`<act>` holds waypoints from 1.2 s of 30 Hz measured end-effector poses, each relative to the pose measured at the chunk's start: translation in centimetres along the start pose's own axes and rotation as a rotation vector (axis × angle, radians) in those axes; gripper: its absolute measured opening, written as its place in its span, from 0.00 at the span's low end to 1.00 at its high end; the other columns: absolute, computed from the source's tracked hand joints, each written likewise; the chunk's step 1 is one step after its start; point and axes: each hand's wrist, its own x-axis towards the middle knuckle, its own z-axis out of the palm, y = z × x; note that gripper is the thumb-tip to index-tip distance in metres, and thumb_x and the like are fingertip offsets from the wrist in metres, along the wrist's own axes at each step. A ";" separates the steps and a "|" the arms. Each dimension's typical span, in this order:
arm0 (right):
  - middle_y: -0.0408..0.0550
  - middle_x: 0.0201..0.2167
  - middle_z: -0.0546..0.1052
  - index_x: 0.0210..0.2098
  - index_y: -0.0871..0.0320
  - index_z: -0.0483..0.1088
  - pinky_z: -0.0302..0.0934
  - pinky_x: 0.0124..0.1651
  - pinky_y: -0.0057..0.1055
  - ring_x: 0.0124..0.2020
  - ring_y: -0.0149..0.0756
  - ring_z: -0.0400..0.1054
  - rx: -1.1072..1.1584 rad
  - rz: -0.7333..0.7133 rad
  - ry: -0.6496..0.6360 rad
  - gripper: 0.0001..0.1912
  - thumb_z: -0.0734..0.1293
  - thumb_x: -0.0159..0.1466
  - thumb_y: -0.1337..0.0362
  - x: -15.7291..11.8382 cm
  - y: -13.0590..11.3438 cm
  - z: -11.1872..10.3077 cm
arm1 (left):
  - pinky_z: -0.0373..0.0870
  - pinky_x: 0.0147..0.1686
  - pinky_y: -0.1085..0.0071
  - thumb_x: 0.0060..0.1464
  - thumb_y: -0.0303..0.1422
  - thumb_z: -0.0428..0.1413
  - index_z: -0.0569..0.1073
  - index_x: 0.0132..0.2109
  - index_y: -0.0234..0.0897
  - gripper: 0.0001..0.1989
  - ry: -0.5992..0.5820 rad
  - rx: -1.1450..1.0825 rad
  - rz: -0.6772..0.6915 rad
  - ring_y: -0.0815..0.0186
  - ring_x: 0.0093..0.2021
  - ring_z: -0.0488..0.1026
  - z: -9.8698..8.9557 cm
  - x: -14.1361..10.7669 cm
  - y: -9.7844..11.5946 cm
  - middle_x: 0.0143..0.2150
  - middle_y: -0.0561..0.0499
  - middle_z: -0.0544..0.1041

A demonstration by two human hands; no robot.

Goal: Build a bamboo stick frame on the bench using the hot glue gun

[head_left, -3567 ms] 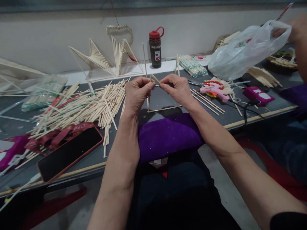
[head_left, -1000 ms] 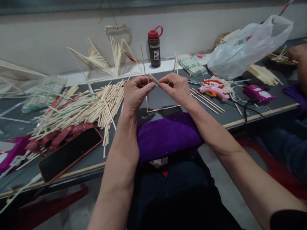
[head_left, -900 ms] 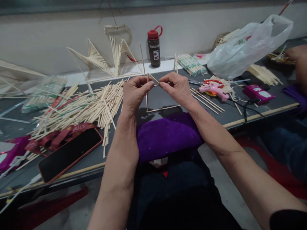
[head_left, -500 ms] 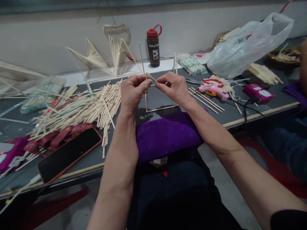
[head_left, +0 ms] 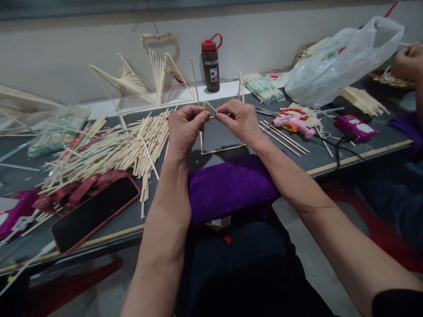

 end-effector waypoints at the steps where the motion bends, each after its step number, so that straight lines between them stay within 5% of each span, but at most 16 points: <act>1: 0.44 0.33 0.78 0.38 0.56 0.79 0.61 0.44 0.31 0.37 0.32 0.68 0.002 0.000 -0.002 0.10 0.69 0.68 0.57 0.0 0.0 0.0 | 0.65 0.20 0.77 0.52 0.28 0.65 0.78 0.30 0.39 0.04 0.001 0.000 0.003 0.74 0.20 0.66 0.0 0.0 0.0 0.22 0.56 0.73; 36: 0.45 0.33 0.79 0.38 0.58 0.80 0.61 0.44 0.31 0.35 0.31 0.68 0.014 -0.005 0.007 0.11 0.67 0.69 0.58 -0.2 -0.4 -0.2 | 0.63 0.20 0.75 0.55 0.31 0.63 0.77 0.31 0.40 0.05 0.009 0.062 0.011 0.73 0.20 0.67 -0.1 0.0 -0.1 0.23 0.55 0.74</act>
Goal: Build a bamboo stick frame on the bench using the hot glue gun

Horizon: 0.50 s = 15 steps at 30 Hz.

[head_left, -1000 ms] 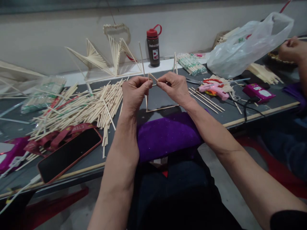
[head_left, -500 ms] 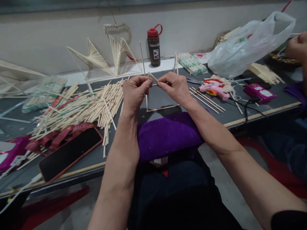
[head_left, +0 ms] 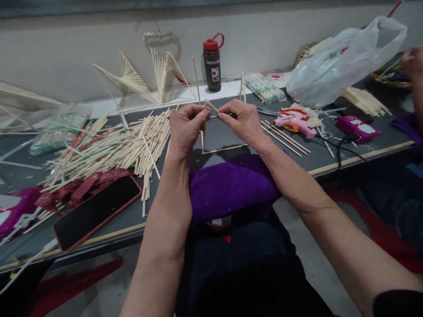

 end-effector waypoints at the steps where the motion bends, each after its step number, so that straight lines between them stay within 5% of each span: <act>1: 0.45 0.33 0.79 0.38 0.58 0.80 0.61 0.44 0.31 0.35 0.31 0.68 -0.001 0.001 0.000 0.11 0.67 0.69 0.59 0.0 0.0 0.0 | 0.63 0.20 0.75 0.55 0.31 0.64 0.78 0.31 0.40 0.05 0.000 -0.005 -0.001 0.73 0.20 0.66 0.0 0.0 0.0 0.23 0.55 0.74; 15: 0.44 0.32 0.78 0.36 0.56 0.79 0.62 0.45 0.32 0.35 0.32 0.68 0.015 0.051 -0.003 0.10 0.68 0.67 0.57 0.1 -0.1 0.0 | 0.61 0.19 0.74 0.54 0.31 0.63 0.77 0.29 0.41 0.06 0.005 -0.011 0.001 0.73 0.20 0.68 -0.1 -0.2 0.2 0.24 0.55 0.76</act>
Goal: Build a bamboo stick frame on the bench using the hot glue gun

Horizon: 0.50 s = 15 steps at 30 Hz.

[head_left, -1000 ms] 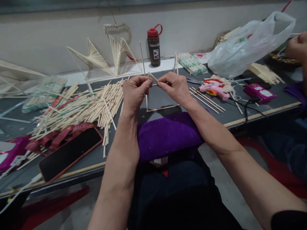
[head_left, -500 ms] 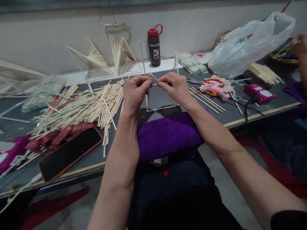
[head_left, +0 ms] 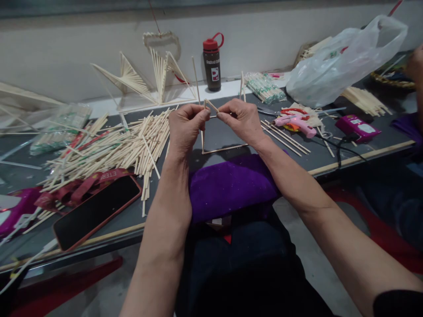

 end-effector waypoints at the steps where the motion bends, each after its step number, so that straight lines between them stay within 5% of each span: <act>1: 0.44 0.32 0.78 0.36 0.56 0.79 0.62 0.45 0.32 0.35 0.33 0.68 -0.001 -0.001 0.000 0.10 0.68 0.67 0.57 0.0 0.0 0.0 | 0.61 0.19 0.74 0.54 0.31 0.63 0.77 0.29 0.41 0.06 0.001 0.002 0.000 0.73 0.20 0.68 0.0 0.0 0.0 0.23 0.55 0.75; 15: 0.44 0.32 0.78 0.36 0.56 0.79 0.60 0.44 0.31 0.35 0.32 0.66 -0.007 -0.006 -0.007 0.09 0.68 0.67 0.60 0.1 0.0 0.1 | 0.61 0.20 0.74 0.53 0.30 0.63 0.78 0.29 0.40 0.05 0.014 -0.010 -0.025 0.73 0.20 0.66 0.1 0.1 0.0 0.22 0.56 0.74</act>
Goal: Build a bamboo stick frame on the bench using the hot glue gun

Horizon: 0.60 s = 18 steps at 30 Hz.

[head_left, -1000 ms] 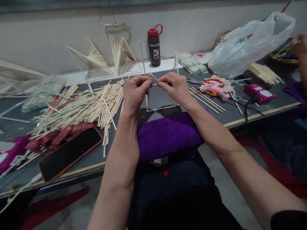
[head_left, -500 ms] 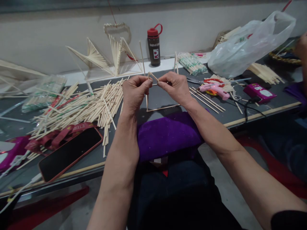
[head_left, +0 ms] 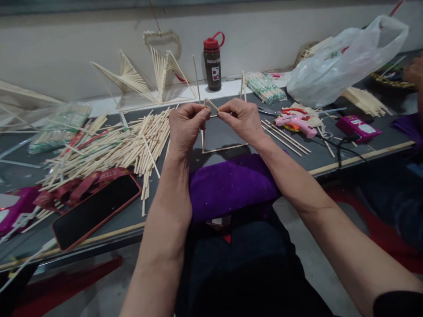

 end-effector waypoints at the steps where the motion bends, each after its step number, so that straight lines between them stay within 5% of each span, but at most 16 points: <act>1: 0.44 0.32 0.78 0.36 0.56 0.79 0.60 0.44 0.31 0.35 0.32 0.66 -0.003 -0.001 0.002 0.08 0.68 0.67 0.61 0.0 0.0 0.0 | 0.61 0.20 0.74 0.53 0.31 0.63 0.78 0.29 0.41 0.06 0.000 0.000 0.002 0.73 0.20 0.66 0.0 0.0 0.0 0.22 0.56 0.74; 18: 0.44 0.32 0.78 0.36 0.56 0.79 0.61 0.44 0.32 0.35 0.32 0.67 0.010 -0.010 0.003 0.10 0.68 0.67 0.58 0.1 0.2 0.1 | 0.62 0.20 0.76 0.53 0.27 0.62 0.77 0.28 0.40 0.06 -0.010 -0.014 0.014 0.74 0.19 0.65 0.1 0.0 0.2 0.21 0.56 0.72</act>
